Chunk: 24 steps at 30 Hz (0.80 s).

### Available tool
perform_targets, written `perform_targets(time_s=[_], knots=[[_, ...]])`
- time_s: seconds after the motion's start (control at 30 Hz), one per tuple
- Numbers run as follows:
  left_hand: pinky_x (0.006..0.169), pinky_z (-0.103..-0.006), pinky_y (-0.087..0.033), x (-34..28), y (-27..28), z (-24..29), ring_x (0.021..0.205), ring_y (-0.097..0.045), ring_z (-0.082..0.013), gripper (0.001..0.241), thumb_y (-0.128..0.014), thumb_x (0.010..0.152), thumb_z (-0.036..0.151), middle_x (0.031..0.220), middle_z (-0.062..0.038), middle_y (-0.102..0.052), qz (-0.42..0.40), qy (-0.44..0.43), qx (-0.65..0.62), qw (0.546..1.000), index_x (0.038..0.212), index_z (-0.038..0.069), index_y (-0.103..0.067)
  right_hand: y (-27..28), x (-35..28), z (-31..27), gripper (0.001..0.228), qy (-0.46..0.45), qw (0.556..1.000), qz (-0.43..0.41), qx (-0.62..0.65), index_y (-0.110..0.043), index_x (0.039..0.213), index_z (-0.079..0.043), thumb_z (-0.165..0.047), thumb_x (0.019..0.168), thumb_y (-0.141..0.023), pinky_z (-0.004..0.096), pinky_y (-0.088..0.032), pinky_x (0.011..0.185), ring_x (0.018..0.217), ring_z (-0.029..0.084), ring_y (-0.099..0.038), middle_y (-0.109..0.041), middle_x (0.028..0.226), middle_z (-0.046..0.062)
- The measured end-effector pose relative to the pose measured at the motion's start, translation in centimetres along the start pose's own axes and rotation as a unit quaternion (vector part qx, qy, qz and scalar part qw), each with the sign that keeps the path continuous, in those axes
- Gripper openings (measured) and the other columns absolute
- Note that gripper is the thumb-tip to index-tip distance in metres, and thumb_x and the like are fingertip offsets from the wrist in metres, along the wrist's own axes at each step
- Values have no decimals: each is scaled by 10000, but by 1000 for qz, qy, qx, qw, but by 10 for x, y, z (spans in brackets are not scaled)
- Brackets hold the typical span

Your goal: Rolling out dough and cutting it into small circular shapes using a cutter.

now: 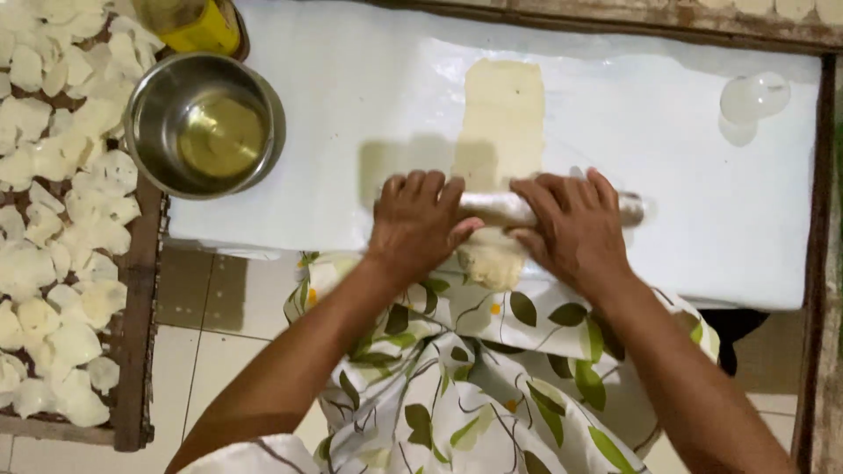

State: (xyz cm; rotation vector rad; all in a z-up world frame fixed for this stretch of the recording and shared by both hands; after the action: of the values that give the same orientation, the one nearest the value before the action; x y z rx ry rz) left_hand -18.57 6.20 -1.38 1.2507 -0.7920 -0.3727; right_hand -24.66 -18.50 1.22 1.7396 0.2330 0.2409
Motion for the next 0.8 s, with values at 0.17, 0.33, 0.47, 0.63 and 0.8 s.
perform_targets(time_s=[0.17, 0.33, 0.47, 0.63, 0.8], knots=[[858, -436, -454, 7, -10, 6, 970, -588, -258, 356, -455, 1029, 497, 995, -69, -536, 46, 44, 59, 996, 968, 160, -553, -10, 0, -17, 645, -26, 995, 95, 20, -578, 1427, -198, -674, 1064, -337, 686, -87, 1183, 1406, 364, -485, -574, 1459, 118], [1038, -664, -367, 47, 3, -6, 1369, -424, -407, 265, -578, 957, 276, 1334, -209, -515, 1, 92, 13, 996, 1137, 86, -618, -22, 35, 2, 603, -27, 979, 192, -56, -711, 1302, -176, -547, 1184, -250, 674, -70, 1168, 1499, 341, -438, -635, 1515, 102], [1107, -812, 128, 71, -27, -29, 1552, 81, -343, 699, -575, 931, 349, 1686, -185, -7, -143, 131, -26, 981, 1591, 185, -414, -14, 60, 15, 538, -87, 993, 70, 44, -692, 1456, -136, -443, 1211, -323, 626, 137, 1203, 1623, 333, -192, -445, 1733, 124], [1119, -819, 58, 121, 0, -43, 1513, -56, -329, 721, -677, 977, 74, 1649, -162, -152, -131, 124, -25, 983, 1611, 165, -346, 2, 105, 36, 578, -98, 990, 18, 98, -591, 1627, -201, -449, 1194, -300, 721, 175, 1069, 1535, 284, -24, -193, 1730, 32], [1104, -815, -62, 146, 1, -55, 1475, -394, -395, 724, -755, 901, 25, 1587, -189, -396, -28, 102, 21, 994, 1546, 121, -441, 9, 133, 47, 888, -77, 991, 68, 89, -638, 1629, -109, -643, 1168, -98, 700, 149, 1078, 1522, 360, -88, -226, 1682, 111]])
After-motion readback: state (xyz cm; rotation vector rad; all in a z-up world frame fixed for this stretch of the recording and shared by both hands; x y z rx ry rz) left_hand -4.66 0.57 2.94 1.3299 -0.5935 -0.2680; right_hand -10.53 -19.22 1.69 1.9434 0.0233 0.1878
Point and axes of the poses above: each hand's wrist, its own x-axis towards the middle knuckle, its own y-axis out of the back of the hand, z = x × y, the point moved 1 cm from there along x, towards the middle knuckle
